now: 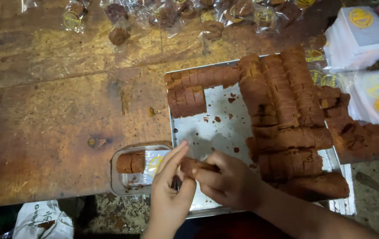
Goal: Packaging individual slices of cake into small plastic bags from a tray
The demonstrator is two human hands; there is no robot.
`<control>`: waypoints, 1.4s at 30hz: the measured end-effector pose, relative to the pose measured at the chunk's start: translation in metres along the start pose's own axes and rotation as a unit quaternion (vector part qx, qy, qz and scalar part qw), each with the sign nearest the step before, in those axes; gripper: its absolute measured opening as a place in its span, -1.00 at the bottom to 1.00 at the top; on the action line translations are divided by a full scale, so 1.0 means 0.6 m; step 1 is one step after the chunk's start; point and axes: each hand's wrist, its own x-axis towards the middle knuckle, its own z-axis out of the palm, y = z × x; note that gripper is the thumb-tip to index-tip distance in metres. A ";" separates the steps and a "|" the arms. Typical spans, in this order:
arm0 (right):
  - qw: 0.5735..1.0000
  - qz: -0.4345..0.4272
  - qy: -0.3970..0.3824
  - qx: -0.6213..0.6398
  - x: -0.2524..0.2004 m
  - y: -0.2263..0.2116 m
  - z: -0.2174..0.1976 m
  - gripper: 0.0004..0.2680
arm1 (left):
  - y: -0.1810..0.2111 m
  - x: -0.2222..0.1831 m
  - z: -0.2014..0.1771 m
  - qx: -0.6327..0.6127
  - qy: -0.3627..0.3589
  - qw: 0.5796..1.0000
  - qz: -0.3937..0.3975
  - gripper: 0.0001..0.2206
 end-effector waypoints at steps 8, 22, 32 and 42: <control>0.992 0.090 -0.024 -0.082 0.039 -0.065 -0.041 -0.68 | -0.040 0.003 0.013 0.094 0.002 0.990 0.103 -0.52; 0.993 0.103 0.053 -0.029 0.009 -0.040 -0.063 -0.79 | 0.007 0.027 0.016 0.207 0.009 0.929 0.306 -0.64; 0.975 0.054 0.030 -0.213 0.008 0.012 -0.056 -0.79 | -0.034 0.026 0.063 -0.093 -0.001 0.995 -0.034 -0.69; 0.900 0.372 -0.219 -0.063 -0.041 0.064 0.021 -0.73 | -0.139 0.018 0.108 0.044 -0.113 0.992 -0.024 -0.65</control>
